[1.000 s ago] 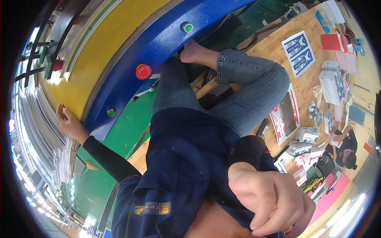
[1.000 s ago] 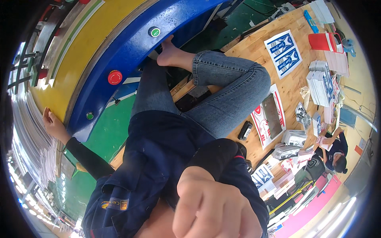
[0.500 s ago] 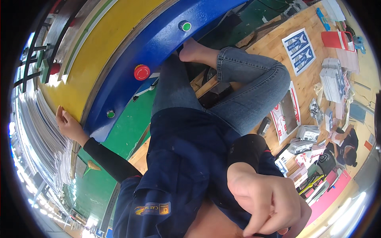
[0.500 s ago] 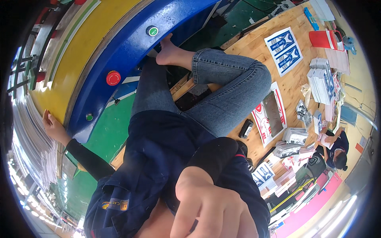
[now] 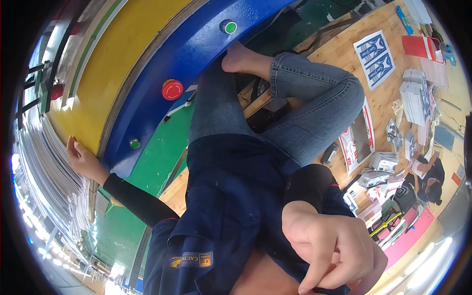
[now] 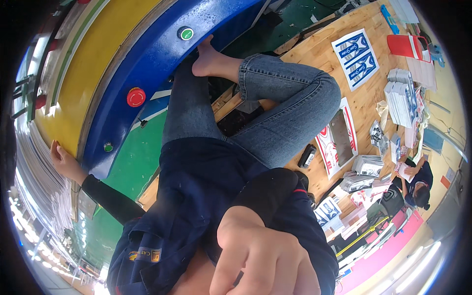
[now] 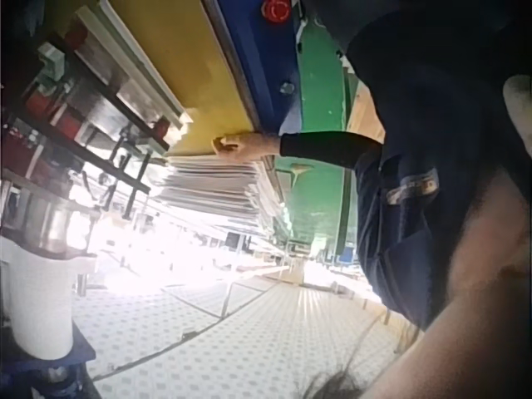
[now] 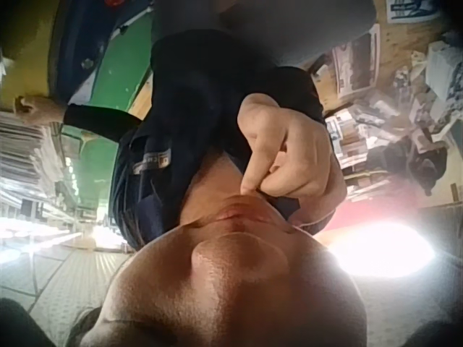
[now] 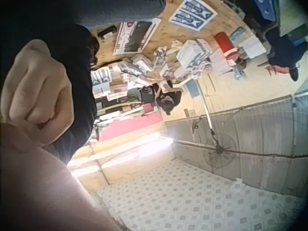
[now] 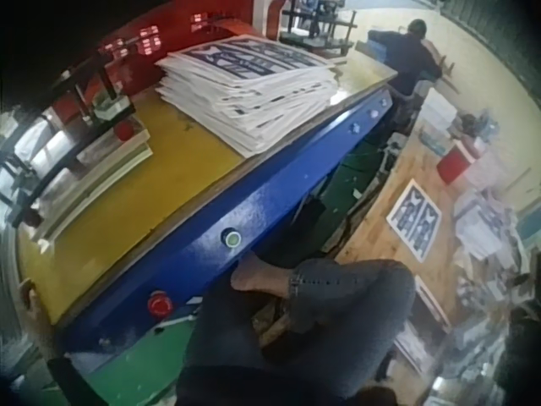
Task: Aligning decal sheets on a die-press machine and activating the press.
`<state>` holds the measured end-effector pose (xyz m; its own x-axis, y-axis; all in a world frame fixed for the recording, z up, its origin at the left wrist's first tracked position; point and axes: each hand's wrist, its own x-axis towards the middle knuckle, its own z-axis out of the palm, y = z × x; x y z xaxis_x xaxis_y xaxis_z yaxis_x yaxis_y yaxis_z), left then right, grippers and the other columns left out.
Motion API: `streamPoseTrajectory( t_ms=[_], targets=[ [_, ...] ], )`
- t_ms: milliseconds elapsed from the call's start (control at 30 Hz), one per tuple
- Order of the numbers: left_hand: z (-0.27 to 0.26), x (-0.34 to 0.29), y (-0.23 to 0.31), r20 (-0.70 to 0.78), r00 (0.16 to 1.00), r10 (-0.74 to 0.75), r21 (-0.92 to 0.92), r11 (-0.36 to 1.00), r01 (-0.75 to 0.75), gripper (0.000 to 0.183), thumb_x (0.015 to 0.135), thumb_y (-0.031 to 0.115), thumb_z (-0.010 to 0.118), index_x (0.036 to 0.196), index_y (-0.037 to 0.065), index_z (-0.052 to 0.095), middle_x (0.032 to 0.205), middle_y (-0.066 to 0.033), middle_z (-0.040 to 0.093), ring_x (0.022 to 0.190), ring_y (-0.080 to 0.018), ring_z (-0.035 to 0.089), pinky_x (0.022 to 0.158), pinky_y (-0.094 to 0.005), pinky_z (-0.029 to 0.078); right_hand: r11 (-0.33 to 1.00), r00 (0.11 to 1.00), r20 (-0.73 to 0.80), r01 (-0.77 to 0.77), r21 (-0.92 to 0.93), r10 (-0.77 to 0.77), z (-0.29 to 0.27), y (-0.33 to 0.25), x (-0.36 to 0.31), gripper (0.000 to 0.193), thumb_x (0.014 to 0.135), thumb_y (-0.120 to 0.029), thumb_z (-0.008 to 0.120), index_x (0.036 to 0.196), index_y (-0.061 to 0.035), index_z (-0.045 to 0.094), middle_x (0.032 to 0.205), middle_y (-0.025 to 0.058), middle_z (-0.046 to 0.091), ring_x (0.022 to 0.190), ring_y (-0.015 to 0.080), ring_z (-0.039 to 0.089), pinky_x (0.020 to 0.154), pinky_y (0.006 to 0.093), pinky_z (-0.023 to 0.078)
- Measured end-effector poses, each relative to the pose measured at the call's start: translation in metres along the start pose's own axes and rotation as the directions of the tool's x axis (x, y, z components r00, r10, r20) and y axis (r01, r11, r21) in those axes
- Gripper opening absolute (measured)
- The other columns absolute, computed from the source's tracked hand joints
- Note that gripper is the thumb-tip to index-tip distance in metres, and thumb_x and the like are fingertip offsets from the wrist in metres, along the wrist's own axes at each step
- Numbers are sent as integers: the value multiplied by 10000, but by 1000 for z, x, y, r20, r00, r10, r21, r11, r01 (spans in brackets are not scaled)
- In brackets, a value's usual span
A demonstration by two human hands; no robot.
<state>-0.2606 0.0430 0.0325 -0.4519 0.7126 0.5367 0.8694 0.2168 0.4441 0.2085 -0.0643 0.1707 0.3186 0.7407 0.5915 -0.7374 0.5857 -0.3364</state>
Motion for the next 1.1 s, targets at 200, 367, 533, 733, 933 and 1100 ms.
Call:
streamPoseTrajectory(
  t_ms=[200,367,533,733,933,1100],
  targets=[
    [1,2,-3,0,1000,21,30,999,-21,306,991,132,554,1224,10,712,1172,-120,752,1101,-256,714,972,-341,531,998,998,-47,41,-52,-43,-2,-3,0,53,888,-74,695,890,-126,705,662,-2,510,692,129,550,809,312,658],
    [1,2,1,2,1000,24,62,998,-24,303,988,131,555,1216,9,713,1177,-120,750,1099,-258,712,975,-341,528,998,996,-70,47,-52,-50,-6,-6,-2,75,880,-55,693,886,-129,702,664,-4,501,696,128,547,826,330,662],
    [-1,4,-3,7,999,45,57,997,-45,301,984,126,555,1210,7,714,1179,-124,747,1090,-261,712,974,-342,527,1000,998,-53,-17,-2,17,-9,-11,-1,71,862,-60,714,874,-127,695,650,0,486,692,137,541,850,356,661],
    [-1,2,1,14,1000,26,60,998,-27,303,987,123,547,1212,9,714,1181,-124,743,1097,-263,705,989,-342,520,997,996,-47,-81,19,82,-11,-13,1,77,864,-157,743,850,-109,685,642,18,493,690,160,541,873,377,651],
    [-1,4,-4,18,999,28,56,998,-29,299,990,121,547,1214,10,712,1189,-130,740,1106,-261,704,993,-341,519,995,998,-65,16,96,-9,-11,-5,1,63,878,6,659,851,-51,657,654,66,529,688,178,594,743,396,673],
    [-1,2,-1,8,1000,22,45,999,-23,298,996,129,551,1219,12,709,1194,-129,739,1103,-255,705,990,-340,521,988,990,-33,-135,79,138,-12,-17,1,74,882,-128,712,832,-91,672,640,45,505,695,191,563,814,399,656]
  ],
)
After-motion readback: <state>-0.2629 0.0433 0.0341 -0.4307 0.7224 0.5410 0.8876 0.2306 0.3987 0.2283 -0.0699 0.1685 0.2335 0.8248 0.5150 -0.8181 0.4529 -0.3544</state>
